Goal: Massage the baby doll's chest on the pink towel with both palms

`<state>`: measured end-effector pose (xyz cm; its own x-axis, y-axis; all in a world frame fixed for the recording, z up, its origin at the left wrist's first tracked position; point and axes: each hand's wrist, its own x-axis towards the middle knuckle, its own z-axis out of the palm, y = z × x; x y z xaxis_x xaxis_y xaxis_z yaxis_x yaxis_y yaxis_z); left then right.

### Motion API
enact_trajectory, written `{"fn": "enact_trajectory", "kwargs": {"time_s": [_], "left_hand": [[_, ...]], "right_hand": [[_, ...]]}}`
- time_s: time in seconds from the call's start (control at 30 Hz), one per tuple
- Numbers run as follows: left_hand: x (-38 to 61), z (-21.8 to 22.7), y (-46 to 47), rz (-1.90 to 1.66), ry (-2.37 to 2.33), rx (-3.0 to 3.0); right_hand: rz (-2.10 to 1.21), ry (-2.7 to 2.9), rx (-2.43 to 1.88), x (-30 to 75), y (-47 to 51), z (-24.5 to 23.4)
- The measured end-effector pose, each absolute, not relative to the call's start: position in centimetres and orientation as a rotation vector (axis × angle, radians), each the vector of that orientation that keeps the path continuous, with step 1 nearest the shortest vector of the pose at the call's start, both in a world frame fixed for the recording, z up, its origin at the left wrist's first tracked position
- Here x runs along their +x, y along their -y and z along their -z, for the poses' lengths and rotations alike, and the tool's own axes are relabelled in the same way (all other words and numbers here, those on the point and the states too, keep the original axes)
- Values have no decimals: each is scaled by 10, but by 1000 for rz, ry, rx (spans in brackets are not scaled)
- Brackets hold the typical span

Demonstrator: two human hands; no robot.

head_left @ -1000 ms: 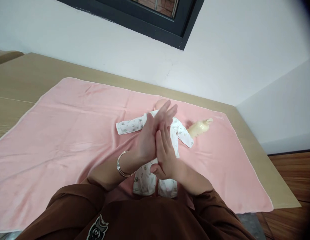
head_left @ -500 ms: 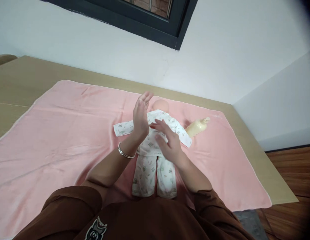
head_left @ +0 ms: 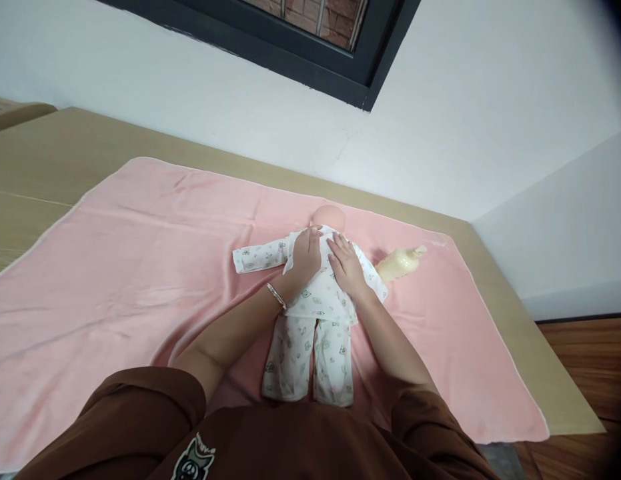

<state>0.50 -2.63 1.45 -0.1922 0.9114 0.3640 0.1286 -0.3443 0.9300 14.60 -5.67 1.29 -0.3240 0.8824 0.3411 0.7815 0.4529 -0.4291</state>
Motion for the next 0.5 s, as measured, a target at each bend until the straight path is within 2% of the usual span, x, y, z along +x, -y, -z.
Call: {"fn": "enact_trajectory", "kwargs": {"time_s": [0.13, 0.5], "left_hand": [[5, -15, 26, -1621, -1254, 1354], [5, -10, 24, -1613, -1178, 1262]], "right_hand": [[-177, 2064, -1552, 135, 80, -9], [-212, 2287, -1406, 138, 57, -27]]}}
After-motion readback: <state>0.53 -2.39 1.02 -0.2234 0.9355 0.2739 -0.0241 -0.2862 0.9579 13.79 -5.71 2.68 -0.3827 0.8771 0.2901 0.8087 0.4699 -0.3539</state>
